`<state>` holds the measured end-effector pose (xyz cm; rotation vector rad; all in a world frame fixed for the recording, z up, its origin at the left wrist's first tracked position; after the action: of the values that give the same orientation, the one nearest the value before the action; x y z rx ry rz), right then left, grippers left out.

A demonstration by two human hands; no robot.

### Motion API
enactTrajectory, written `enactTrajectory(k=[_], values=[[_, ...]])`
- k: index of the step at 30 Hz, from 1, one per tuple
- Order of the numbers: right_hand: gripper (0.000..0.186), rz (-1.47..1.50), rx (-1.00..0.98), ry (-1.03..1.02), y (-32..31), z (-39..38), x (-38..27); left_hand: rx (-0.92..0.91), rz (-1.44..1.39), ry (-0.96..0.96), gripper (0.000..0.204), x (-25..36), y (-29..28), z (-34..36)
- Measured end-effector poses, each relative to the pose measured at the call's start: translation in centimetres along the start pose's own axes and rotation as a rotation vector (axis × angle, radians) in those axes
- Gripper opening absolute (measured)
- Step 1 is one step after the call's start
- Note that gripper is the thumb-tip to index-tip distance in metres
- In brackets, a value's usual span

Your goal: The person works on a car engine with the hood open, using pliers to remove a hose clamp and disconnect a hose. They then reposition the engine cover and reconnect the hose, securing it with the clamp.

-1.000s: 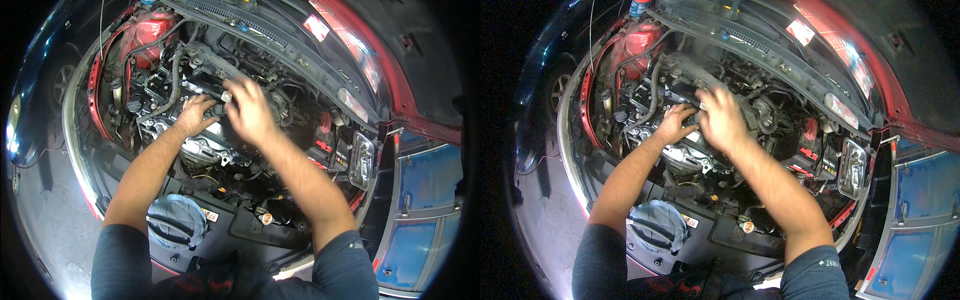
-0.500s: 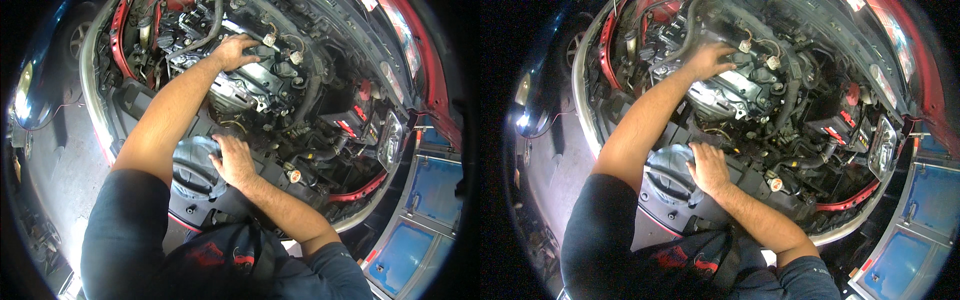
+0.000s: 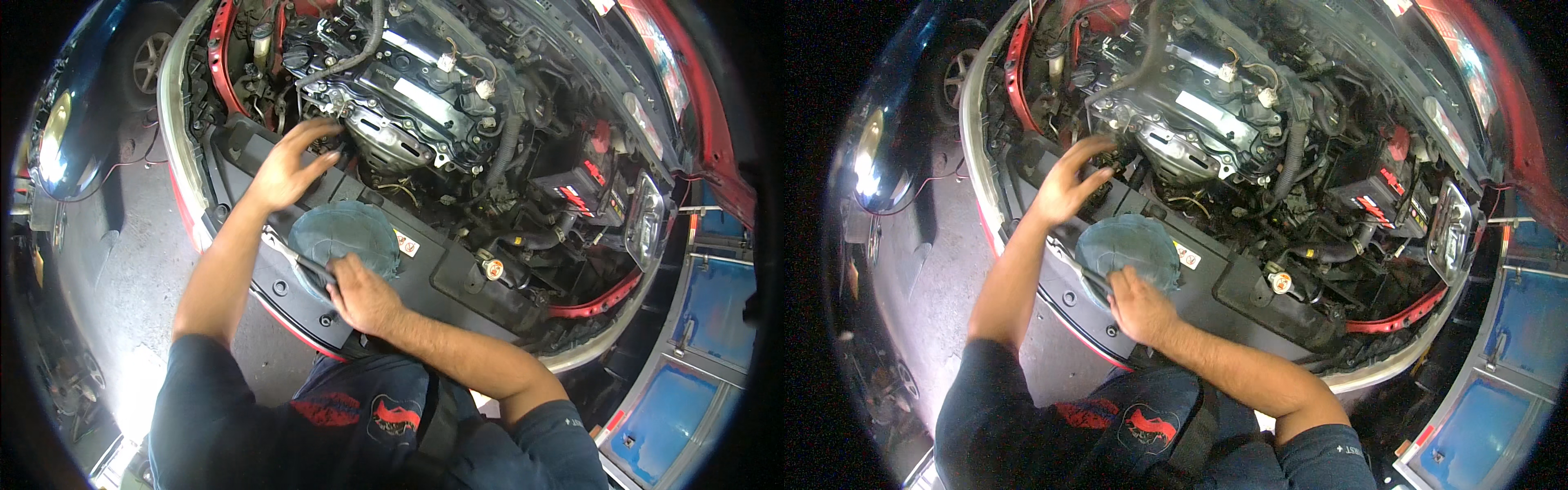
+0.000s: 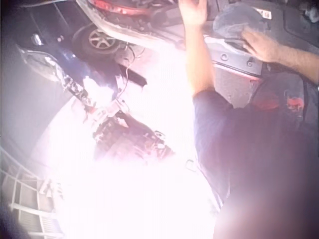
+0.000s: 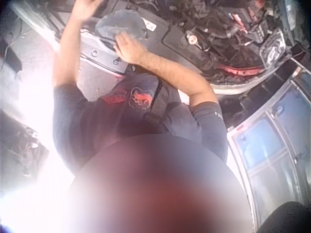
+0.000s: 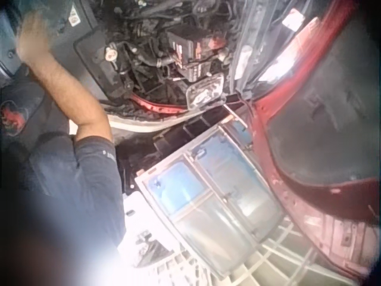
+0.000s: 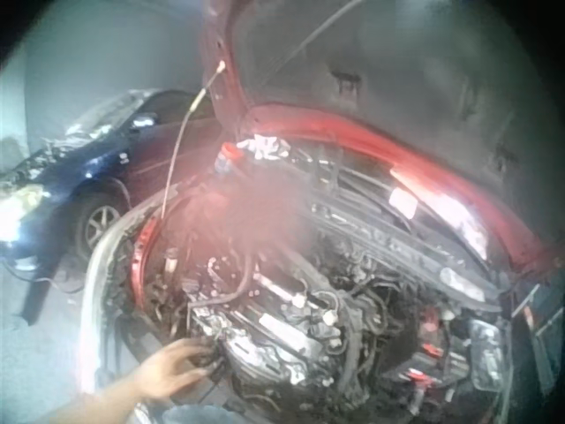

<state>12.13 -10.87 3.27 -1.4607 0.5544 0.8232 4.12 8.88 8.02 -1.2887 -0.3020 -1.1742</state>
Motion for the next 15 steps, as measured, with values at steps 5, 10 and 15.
enactTrajectory(k=[5, 10, 15], values=[[0.038, -0.155, -0.055, -0.018, 1.4, -0.6, -0.8, 0.290, 0.195, -0.159, 0.037, -2.1, -3.8, -9.6], [0.031, -0.524, 0.338, -0.232, -3.3, 1.9, 1.5, 0.316, 0.334, -0.061, 0.038, -1.5, -2.2, -13.6], [0.022, -0.053, 0.091, 0.321, -6.9, 3.7, 6.6, 0.462, 0.125, -0.114, 0.034, -1.5, -1.0, -8.4]])
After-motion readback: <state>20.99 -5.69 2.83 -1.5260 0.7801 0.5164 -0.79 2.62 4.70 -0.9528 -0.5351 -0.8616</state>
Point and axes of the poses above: each hand's wrist, its own z-axis towards the middle knuckle, its own y-axis out of the palm, x = y × z, the point moved 8 cm from there along z, towards the middle knuckle, and after that the axes turned 11 degrees about x, right-handed, at the moved point
